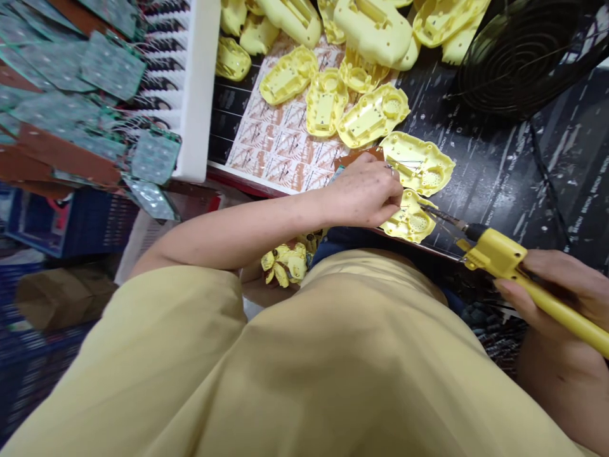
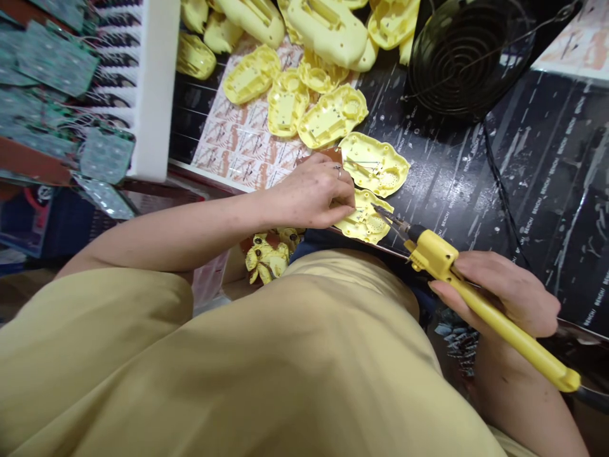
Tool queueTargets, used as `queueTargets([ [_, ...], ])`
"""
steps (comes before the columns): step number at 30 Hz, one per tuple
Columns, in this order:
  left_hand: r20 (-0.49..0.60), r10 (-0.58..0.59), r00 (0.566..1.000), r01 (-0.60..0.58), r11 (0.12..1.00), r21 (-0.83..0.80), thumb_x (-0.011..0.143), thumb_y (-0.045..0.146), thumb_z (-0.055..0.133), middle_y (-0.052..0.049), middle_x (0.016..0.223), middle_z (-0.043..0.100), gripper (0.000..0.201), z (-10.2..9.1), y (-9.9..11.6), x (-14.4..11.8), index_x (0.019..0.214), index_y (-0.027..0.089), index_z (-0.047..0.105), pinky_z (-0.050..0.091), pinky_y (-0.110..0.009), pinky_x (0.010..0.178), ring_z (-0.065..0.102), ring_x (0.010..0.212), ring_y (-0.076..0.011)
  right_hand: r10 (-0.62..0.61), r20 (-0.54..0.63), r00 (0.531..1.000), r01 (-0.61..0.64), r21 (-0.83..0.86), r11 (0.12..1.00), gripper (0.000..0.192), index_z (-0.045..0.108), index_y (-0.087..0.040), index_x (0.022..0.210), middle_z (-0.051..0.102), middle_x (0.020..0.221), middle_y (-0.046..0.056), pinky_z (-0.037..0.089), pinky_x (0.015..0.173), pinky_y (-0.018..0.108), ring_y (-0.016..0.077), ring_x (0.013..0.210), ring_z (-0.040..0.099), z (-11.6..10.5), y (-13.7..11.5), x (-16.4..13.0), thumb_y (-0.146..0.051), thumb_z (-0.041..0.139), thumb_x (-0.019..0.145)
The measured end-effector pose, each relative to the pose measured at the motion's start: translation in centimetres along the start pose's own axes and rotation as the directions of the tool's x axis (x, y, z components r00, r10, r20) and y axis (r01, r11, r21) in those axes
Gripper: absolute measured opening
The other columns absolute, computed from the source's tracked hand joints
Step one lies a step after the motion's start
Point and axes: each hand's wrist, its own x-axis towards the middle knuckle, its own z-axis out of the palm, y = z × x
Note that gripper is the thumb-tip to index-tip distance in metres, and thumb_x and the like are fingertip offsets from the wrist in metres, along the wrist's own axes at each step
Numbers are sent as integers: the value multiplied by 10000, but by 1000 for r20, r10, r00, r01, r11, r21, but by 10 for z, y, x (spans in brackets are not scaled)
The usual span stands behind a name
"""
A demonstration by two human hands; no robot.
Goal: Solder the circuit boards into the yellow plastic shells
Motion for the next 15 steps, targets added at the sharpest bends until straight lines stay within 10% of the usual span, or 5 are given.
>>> queueTargets([
  [4,-22,16,1000,-15,999,40,977,270,577,-44,904,792,278,3,1,-3,857,227,823,477,-535,1099,714,985,-261,77,-101,992,-93,-164,982,467,760,-293,1336,848,961,30,697,638,312,230,748,824,2,-6,-9,-366,943,913],
  [10,-51,27,998,-26,999,26,1044,335,583,-39,994,822,297,3,-2,-12,953,262,857,463,-527,1109,715,1066,-269,187,-16,982,-188,-64,980,247,723,-301,869,798,828,19,634,511,271,191,667,788,1,-15,-13,-474,800,1028],
  [15,-31,-48,998,45,995,-88,1023,289,652,-14,956,823,203,-2,-4,-11,1067,271,849,466,-460,1062,723,1028,-244,126,-39,991,-127,-17,992,173,767,-303,1076,819,891,11,678,573,300,219,718,811,2,-19,-10,-335,884,952],
])
